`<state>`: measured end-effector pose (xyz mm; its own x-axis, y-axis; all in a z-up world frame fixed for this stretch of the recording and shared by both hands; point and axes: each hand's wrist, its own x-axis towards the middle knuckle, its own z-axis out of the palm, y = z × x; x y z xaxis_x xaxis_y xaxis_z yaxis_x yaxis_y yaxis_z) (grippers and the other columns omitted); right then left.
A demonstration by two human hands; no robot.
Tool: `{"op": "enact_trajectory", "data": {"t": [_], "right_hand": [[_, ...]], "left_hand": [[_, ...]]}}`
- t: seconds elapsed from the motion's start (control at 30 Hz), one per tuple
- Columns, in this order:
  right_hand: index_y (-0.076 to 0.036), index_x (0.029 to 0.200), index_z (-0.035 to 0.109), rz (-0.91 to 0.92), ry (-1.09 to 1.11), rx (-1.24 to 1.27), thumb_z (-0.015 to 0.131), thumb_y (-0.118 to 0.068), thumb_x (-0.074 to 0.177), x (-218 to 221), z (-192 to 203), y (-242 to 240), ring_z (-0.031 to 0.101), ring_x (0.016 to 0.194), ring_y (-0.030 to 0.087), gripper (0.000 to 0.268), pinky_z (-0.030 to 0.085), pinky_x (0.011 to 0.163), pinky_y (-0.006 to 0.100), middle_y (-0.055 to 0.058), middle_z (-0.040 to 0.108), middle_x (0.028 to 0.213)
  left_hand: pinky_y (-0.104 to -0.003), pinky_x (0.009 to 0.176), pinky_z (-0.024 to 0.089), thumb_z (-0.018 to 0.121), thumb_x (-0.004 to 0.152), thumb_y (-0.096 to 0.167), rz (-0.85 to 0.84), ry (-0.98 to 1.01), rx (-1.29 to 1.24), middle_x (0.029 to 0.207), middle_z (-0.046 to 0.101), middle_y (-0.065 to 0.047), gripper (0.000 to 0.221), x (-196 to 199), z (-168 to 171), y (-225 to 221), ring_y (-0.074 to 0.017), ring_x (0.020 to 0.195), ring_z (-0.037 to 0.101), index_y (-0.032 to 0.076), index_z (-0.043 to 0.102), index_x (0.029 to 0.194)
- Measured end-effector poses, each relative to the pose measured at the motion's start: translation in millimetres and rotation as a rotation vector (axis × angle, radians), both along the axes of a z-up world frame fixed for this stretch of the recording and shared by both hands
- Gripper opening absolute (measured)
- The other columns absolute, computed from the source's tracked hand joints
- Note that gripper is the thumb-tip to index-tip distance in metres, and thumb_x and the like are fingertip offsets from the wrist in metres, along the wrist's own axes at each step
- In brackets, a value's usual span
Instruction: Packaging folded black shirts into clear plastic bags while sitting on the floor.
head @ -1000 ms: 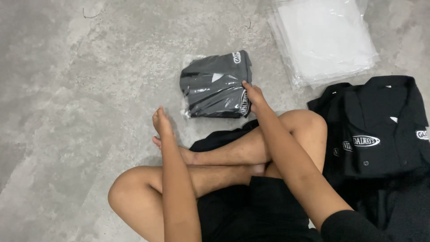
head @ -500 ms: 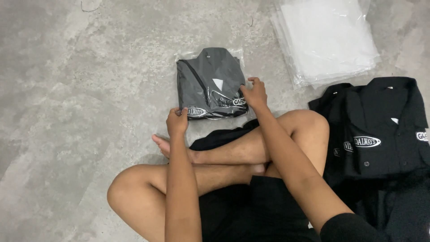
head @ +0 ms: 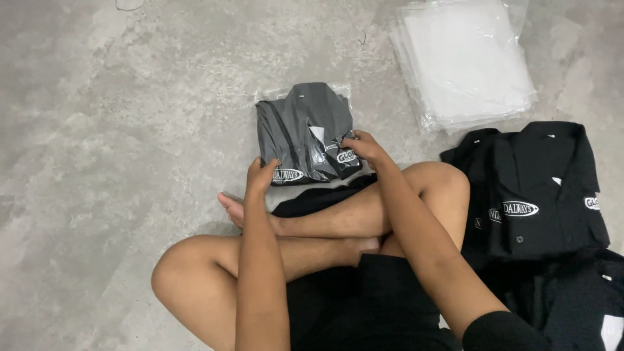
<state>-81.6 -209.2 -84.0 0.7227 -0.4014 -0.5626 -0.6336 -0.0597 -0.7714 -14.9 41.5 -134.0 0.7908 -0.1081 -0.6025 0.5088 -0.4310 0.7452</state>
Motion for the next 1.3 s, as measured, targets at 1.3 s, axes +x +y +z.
{"op": "enact_trajectory", "data": {"t": [1.3], "right_hand": [[-0.008,0.142,0.027,1.785,0.119,-0.461,0.062,-0.047,0.077,61,65,456,0.04,0.123,0.042,0.084,0.034,0.103,0.048,0.027,0.036,0.138]], "left_hand": [[-0.031,0.078,0.048,0.065,0.08,0.026,1.356,-0.046,-0.033,0.097,0.058,-0.006,0.046,-261,-19,306,-0.0162,0.091,0.057,0.006,0.05,0.119]]}}
